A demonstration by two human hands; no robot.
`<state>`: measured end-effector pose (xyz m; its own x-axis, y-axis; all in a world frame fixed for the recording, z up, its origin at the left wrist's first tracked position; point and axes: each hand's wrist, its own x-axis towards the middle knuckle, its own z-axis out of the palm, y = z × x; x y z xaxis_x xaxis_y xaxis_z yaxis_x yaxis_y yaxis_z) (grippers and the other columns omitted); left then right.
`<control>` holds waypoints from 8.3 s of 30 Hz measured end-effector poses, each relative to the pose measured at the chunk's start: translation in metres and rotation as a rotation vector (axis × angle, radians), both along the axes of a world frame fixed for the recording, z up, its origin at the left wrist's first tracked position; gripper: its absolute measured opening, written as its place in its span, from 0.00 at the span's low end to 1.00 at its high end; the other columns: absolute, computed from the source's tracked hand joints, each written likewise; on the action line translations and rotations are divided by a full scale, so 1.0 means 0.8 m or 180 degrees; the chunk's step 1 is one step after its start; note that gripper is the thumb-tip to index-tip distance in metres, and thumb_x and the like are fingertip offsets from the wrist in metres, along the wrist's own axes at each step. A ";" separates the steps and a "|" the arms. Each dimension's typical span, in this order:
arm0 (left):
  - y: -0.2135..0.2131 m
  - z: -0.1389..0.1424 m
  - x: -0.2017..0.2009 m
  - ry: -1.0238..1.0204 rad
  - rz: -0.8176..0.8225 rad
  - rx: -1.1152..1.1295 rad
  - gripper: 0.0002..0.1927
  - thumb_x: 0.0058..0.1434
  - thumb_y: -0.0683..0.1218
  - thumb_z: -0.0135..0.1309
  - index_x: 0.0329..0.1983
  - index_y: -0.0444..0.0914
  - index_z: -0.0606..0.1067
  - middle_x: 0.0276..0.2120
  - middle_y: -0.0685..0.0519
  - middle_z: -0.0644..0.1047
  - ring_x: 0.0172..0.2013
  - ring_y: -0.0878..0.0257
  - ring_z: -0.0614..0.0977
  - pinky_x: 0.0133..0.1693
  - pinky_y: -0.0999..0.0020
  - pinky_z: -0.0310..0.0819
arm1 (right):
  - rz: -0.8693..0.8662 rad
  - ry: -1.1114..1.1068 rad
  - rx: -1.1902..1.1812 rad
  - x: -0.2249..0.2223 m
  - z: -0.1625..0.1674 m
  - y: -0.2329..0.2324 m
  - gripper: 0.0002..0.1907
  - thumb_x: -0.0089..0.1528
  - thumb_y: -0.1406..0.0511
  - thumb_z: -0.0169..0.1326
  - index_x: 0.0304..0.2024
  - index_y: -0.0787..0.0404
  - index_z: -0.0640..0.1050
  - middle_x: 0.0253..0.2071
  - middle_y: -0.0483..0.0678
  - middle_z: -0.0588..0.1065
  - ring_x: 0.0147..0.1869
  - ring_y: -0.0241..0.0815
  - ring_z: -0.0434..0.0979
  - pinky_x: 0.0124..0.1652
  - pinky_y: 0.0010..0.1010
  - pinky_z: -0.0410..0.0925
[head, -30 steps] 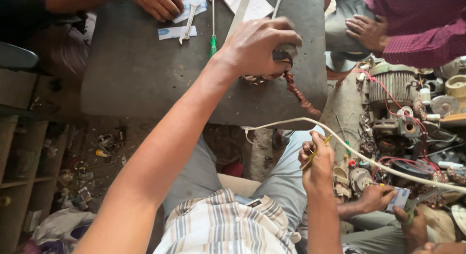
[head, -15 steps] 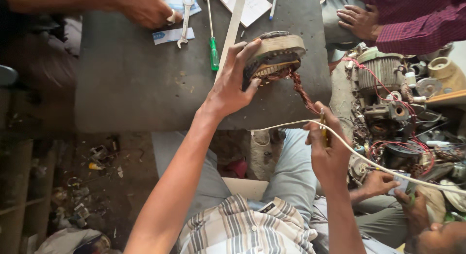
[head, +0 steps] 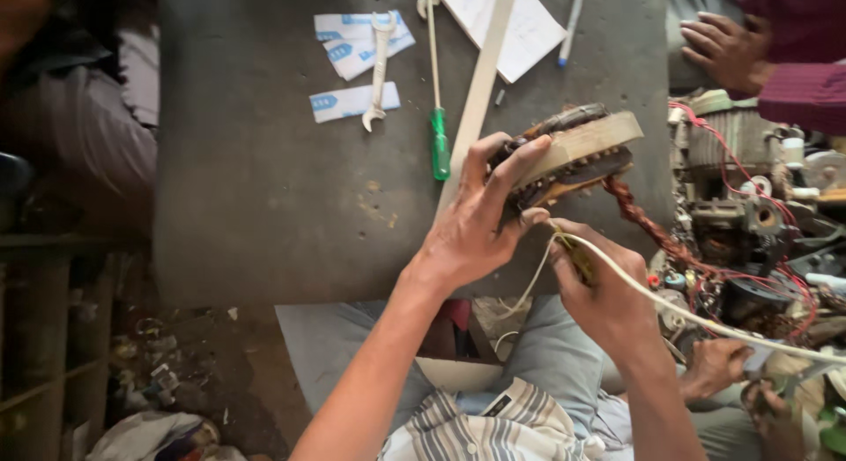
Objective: The person uses a screwdriver to adjust or remove copper windings from a cylindrical electrical component held on a workbench. The hands repeatedly probe and manipulate the windings while another person sits nearby.
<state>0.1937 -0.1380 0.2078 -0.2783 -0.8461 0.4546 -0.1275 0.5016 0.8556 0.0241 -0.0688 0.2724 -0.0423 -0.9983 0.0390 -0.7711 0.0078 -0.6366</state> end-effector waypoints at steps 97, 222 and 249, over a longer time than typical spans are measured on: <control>0.074 0.120 -0.126 -0.0957 0.0570 -0.0533 0.36 0.66 0.40 0.57 0.74 0.34 0.56 0.68 0.32 0.60 0.67 0.32 0.65 0.66 0.45 0.63 | -0.0311 -0.1523 -0.1476 -0.112 -0.031 0.089 0.07 0.66 0.68 0.60 0.46 0.62 0.80 0.49 0.49 0.81 0.45 0.36 0.81 0.38 0.27 0.72; 0.051 0.093 -0.117 -0.0959 0.0299 -0.0808 0.38 0.66 0.41 0.59 0.75 0.36 0.55 0.69 0.38 0.60 0.69 0.35 0.65 0.70 0.47 0.62 | -0.1847 -0.1010 -0.0783 -0.223 -0.095 0.129 0.23 0.67 0.67 0.54 0.60 0.69 0.63 0.44 0.53 0.75 0.43 0.42 0.77 0.44 0.35 0.71; 0.053 0.099 -0.121 -0.0968 0.0351 -0.0721 0.38 0.64 0.43 0.60 0.74 0.38 0.57 0.70 0.39 0.61 0.70 0.37 0.64 0.70 0.47 0.62 | -0.1567 -0.0923 -0.1243 -0.268 -0.070 -0.073 0.07 0.68 0.65 0.60 0.41 0.64 0.80 0.34 0.47 0.82 0.35 0.35 0.82 0.37 0.28 0.72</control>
<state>0.0966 -0.0953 0.2869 -0.3420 -0.7662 0.5440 -0.4216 0.6425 0.6399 -0.1901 -0.1270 0.2161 -0.5500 -0.7754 0.3103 -0.5347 0.0416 -0.8440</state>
